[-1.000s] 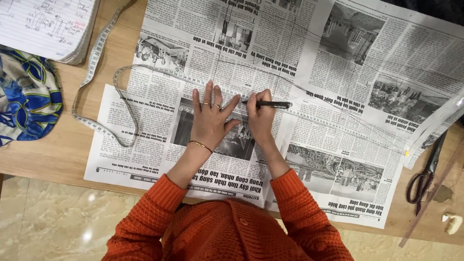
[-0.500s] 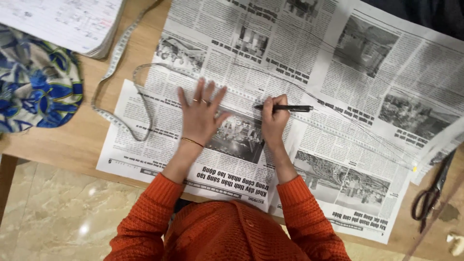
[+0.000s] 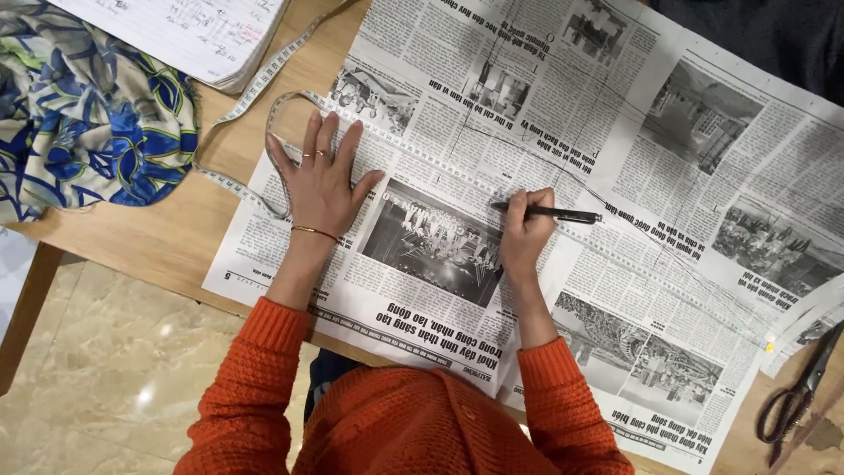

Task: The person uses a ruler and a pen to measure and mark lines on a newspaper spread out on a wooden table. They draw straight lines along the ruler's edge and make small marks at specific intervals.

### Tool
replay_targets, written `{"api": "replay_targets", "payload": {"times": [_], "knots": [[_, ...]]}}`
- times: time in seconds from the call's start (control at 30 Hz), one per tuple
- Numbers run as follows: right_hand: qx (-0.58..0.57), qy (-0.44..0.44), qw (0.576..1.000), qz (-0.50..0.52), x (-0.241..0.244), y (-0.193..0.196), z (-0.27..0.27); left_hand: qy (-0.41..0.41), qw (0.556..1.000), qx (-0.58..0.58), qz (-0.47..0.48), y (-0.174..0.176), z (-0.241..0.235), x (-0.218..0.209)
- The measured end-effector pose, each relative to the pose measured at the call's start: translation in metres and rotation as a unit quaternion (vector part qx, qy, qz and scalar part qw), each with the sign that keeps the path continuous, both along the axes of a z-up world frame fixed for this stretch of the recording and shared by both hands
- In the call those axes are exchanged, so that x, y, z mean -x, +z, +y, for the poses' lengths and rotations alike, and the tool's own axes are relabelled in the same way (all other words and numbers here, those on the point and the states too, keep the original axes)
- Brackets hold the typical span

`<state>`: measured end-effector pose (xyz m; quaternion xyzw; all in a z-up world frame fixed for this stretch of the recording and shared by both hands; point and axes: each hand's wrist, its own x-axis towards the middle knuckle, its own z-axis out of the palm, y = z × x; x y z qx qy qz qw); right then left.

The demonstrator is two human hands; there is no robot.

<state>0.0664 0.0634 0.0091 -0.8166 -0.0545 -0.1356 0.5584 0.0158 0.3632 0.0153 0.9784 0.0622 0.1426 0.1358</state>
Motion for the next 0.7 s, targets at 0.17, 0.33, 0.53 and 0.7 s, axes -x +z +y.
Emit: {"api": "replay_targets", "payload": {"times": [0.17,0.33,0.53,0.7], "knots": [[0.006,-0.014,1.0,-0.013,-0.003,-0.011,-0.005,-0.006,1.0,0.012,0.019,0.003,-0.001,0.0],[-0.024,-0.007,1.0,-0.005,-0.003,-0.016,-0.005,-0.019,1.0,0.007,0.003,0.012,-0.002,0.0],[-0.15,-0.012,0.988,0.041,0.002,0.019,-0.005,-0.037,0.999,-0.019,-0.022,0.005,-0.001,0.001],[-0.034,0.038,0.998,0.031,0.082,0.028,-0.059,-0.067,0.994,-0.053,-0.072,0.017,-0.003,0.003]]}}
